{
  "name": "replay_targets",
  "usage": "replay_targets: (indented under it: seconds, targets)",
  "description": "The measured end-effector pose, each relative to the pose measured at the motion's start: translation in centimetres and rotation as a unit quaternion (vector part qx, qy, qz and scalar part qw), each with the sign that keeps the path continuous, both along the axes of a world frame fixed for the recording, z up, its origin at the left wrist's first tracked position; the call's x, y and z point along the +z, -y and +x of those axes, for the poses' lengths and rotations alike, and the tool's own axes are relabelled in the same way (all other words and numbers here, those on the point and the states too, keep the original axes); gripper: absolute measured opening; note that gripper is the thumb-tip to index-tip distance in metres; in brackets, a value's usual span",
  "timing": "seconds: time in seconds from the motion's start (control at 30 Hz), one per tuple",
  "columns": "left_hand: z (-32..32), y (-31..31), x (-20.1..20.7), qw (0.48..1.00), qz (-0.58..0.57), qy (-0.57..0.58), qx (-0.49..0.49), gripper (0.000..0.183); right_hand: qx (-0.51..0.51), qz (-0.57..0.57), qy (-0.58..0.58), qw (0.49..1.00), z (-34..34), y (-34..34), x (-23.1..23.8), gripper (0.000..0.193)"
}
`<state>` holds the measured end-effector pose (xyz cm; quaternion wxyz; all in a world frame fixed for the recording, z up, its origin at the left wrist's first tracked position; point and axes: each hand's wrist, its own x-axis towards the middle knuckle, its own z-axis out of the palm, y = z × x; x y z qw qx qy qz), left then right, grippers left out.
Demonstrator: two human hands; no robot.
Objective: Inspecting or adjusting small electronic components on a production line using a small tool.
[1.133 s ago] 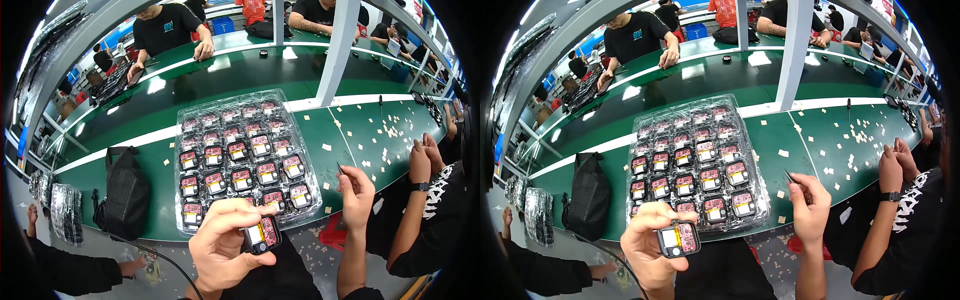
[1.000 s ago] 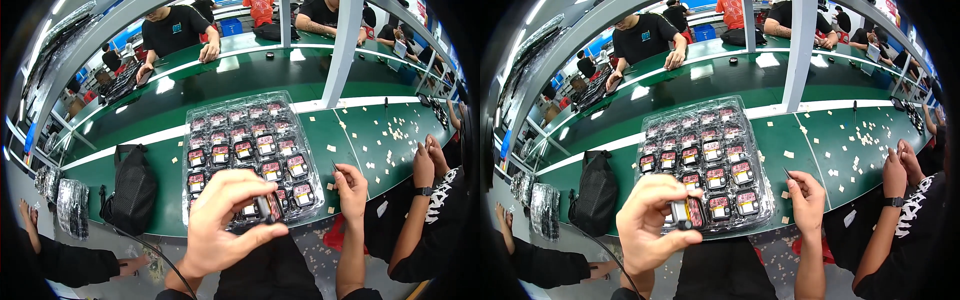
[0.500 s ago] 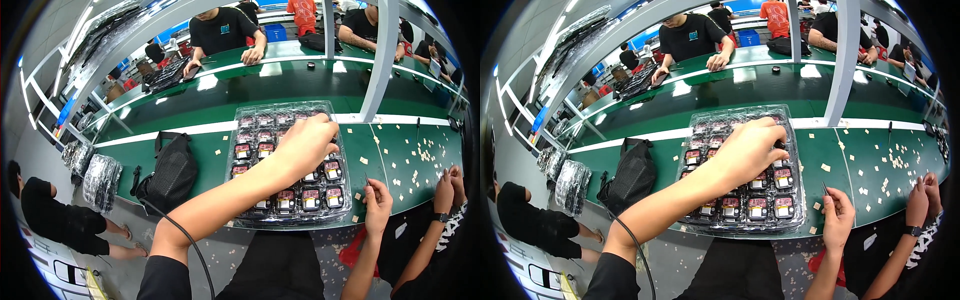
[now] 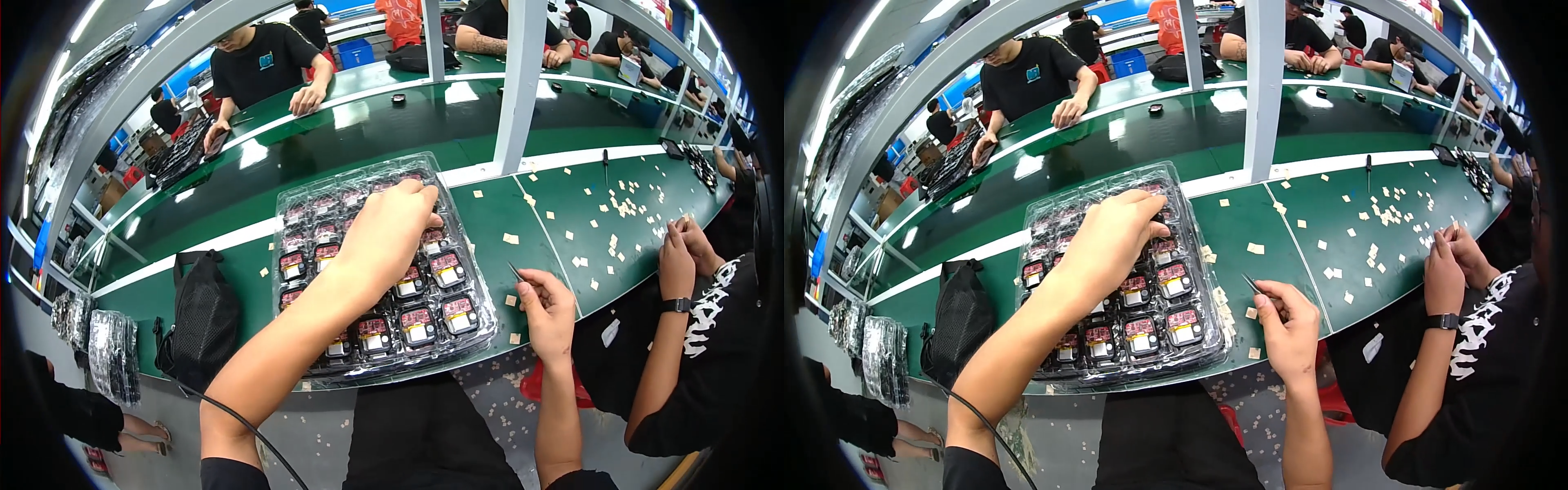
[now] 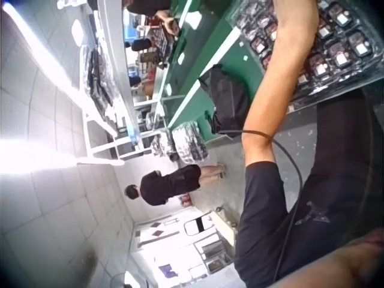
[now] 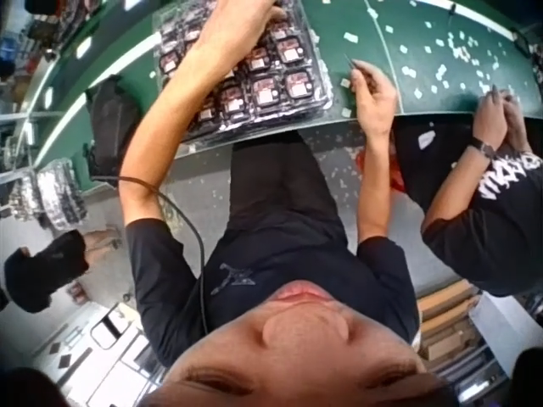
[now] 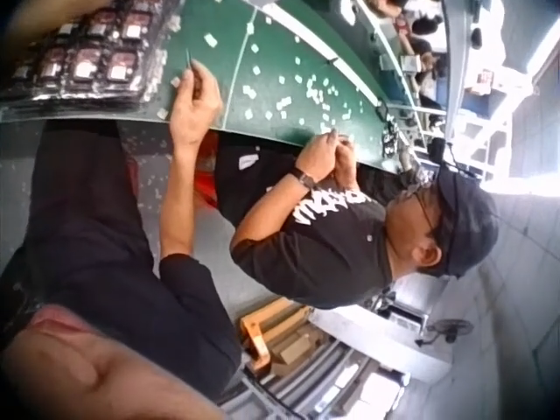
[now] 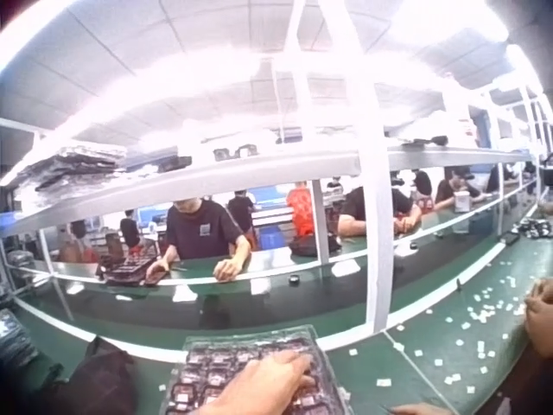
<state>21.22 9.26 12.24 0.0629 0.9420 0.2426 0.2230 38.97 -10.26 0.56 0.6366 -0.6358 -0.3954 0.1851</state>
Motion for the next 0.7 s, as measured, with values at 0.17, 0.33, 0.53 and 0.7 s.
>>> replay_targets:
  seconds: [0.17,0.33,0.53,0.7]
  targets:
    - [0.7,0.3,0.2,1.000,0.023,0.000,-0.008,0.038,-0.001,-0.009,-0.008,1.000,0.7,0.1,0.2,0.019]
    - [0.4,1.1,0.5,0.998,0.059,0.001,-0.026,0.036,0.010,-0.030,0.029,0.999,0.3,-0.3,1.0,0.019]
    - [1.0,2.1,0.7,0.998,0.054,0.007,-0.010,0.031,0.028,-0.022,0.053,0.998,0.3,0.2,1.0,0.019]
    - [1.2,1.8,0.1,0.996,0.086,0.034,0.003,0.020,0.031,-0.024,0.070,0.997,0.7,0.2,1.2,0.020]
